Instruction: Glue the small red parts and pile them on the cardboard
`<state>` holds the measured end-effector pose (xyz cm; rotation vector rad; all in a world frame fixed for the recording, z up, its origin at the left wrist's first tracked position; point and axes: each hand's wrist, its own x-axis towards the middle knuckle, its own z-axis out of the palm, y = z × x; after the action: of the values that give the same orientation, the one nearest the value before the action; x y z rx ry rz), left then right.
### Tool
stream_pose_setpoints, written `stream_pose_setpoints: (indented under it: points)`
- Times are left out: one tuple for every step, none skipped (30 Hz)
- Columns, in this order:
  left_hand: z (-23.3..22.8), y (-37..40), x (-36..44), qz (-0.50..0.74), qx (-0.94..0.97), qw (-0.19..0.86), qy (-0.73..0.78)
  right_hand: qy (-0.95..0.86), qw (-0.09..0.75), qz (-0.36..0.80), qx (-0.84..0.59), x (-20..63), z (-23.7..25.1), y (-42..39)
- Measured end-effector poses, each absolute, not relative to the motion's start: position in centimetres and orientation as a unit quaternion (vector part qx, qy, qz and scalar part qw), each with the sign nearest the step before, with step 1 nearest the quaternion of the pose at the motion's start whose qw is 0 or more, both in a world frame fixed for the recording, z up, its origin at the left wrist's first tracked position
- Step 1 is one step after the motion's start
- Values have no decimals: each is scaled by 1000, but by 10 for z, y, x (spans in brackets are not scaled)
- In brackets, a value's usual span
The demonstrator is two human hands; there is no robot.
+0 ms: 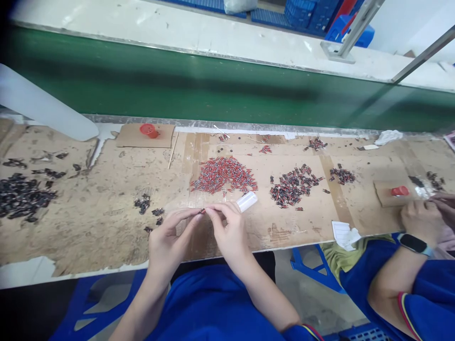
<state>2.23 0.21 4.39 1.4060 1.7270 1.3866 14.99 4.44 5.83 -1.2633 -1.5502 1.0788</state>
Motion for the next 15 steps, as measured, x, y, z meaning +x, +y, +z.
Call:
stream_pose_setpoints:
  points:
    - [45,2,22,509,525,253,634,-634,415,417,-502,151,59,44]
    - [45,2,21,506,532,250,631,-646,411,404,-501,152,60,44]
    - [46,2,21,504,536,248,630,-657,407,392,-500,153,60,44]
    - [47,2,21,504,539,245,629,-666,405,380,-498,153,61,43]
    - [47,2,21,506,540,243,628,-674,404,370,-496,153,61,43]
    - [47,2,21,508,540,242,627,-681,401,363,-494,154,61,43]
    - [47,2,21,508,539,243,626,-687,398,359,-491,154,61,43]
    - [47,2,21,509,537,248,626,-690,392,360,-490,154,60,43]
    - [46,1,21,508,533,256,626,-692,385,364,-491,154,60,42]
    - [46,1,21,508,527,268,626,-689,378,374,-492,154,60,42]
    - [45,1,21,509,519,281,627,-684,372,386,-495,154,60,41]
    - [45,1,22,511,508,295,627,-677,368,399,-498,153,59,40]
    - [44,1,22,516,495,308,628,-670,367,407,-500,153,58,39]
    - [44,1,23,521,482,319,628,-666,370,411,-501,153,58,38]
    - [43,1,23,525,468,331,629,-665,377,407,-500,152,57,37]
